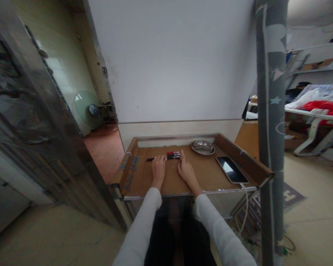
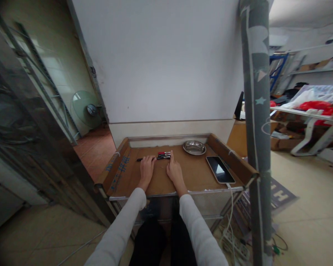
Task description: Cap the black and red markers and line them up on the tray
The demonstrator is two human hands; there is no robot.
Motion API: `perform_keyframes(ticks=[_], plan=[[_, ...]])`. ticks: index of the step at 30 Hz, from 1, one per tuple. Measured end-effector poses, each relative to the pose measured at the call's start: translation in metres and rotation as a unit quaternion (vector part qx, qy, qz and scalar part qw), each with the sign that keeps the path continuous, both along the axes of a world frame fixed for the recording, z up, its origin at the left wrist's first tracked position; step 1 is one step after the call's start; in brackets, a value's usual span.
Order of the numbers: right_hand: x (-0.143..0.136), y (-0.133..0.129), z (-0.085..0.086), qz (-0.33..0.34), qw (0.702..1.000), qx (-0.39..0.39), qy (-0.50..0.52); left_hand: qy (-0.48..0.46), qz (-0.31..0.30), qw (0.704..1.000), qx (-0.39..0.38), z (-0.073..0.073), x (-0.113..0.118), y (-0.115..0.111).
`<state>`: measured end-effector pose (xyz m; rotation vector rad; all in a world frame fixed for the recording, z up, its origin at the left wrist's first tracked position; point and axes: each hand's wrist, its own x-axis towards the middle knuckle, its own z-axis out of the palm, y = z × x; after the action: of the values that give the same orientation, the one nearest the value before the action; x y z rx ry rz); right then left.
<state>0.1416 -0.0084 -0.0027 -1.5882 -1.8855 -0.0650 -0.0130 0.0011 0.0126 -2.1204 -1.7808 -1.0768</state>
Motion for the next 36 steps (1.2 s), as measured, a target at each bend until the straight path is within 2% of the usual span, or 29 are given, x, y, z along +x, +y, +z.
perform_keyframes(ticks=[3,6,9,13,19,25,31,36], plan=[[0.001,0.000,-0.001,-0.038,0.998,-0.004,-0.050,-0.010,0.068,0.997,-0.035,-0.006,-0.003,0.002],[0.001,-0.001,-0.001,-0.054,0.996,-0.011,-0.075,-0.019,0.077,0.995,-0.060,-0.012,-0.004,0.005],[0.001,-0.001,-0.001,-0.071,0.994,-0.023,-0.086,-0.043,0.054,0.996,-0.060,-0.015,-0.003,0.008],[0.000,-0.002,0.002,-0.079,0.992,-0.035,-0.088,-0.064,0.030,0.997,-0.035,-0.011,-0.002,0.007],[-0.001,-0.005,0.007,-0.094,0.989,-0.030,-0.107,-0.084,-0.029,0.994,-0.064,-0.009,-0.010,-0.018],[0.000,-0.005,0.004,-0.087,0.991,-0.030,-0.101,-0.049,-0.156,0.981,-0.107,-0.016,-0.023,-0.032],[0.000,-0.006,0.005,-0.104,0.988,-0.028,-0.109,-0.023,-0.176,0.977,-0.118,-0.015,-0.017,-0.028],[0.000,-0.010,0.007,-0.101,0.987,-0.017,-0.122,-0.010,-0.161,0.981,-0.103,-0.008,-0.005,-0.023]])
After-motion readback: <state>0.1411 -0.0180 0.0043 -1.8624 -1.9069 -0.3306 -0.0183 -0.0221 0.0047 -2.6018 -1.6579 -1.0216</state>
